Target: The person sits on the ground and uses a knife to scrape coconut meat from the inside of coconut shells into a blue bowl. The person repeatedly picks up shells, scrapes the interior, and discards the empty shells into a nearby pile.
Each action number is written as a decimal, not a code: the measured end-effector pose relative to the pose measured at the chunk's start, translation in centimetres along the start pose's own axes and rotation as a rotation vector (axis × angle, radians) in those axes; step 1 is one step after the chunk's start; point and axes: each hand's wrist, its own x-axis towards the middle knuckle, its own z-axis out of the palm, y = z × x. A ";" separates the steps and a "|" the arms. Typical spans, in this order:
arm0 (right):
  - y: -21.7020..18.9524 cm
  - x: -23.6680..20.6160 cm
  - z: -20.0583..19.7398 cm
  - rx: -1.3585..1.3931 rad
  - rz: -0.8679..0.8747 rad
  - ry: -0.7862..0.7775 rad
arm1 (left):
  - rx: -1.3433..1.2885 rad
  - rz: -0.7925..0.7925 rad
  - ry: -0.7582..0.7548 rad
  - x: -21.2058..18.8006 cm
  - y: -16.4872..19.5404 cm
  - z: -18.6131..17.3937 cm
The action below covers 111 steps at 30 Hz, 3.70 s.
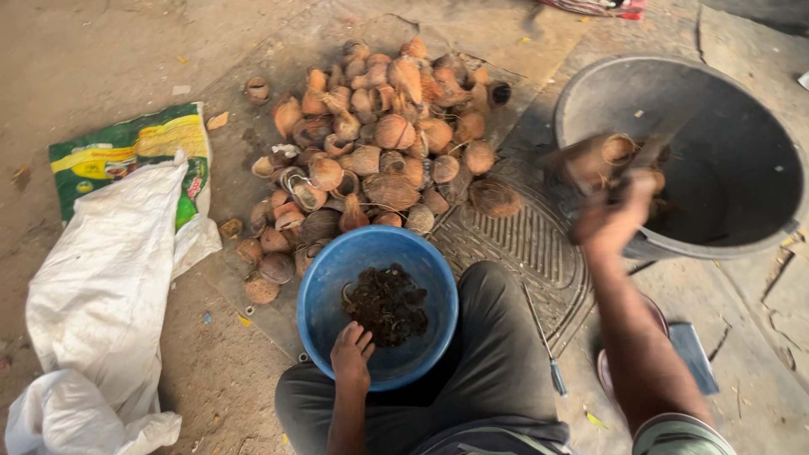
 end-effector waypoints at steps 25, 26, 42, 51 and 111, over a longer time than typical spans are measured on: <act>33.2 -2.2 10.5 -1.891 -0.025 -0.913 | 0.624 0.367 -0.003 -0.3 -0.3 -2.1; 33.4 -2.2 10.9 -1.932 0.052 -0.874 | 0.607 0.373 -0.008 -0.4 -0.5 -2.2; 32.9 -0.3 9.1 -1.961 0.191 -1.093 | 0.608 0.269 -0.055 -0.3 0.0 -1.6; 25.7 -2.9 8.2 -1.950 0.040 -0.837 | 0.614 0.338 0.018 -0.2 -0.4 -2.1; 22.8 6.2 -3.4 -1.715 0.446 -0.440 | 0.718 0.177 0.050 1.1 -1.5 -2.5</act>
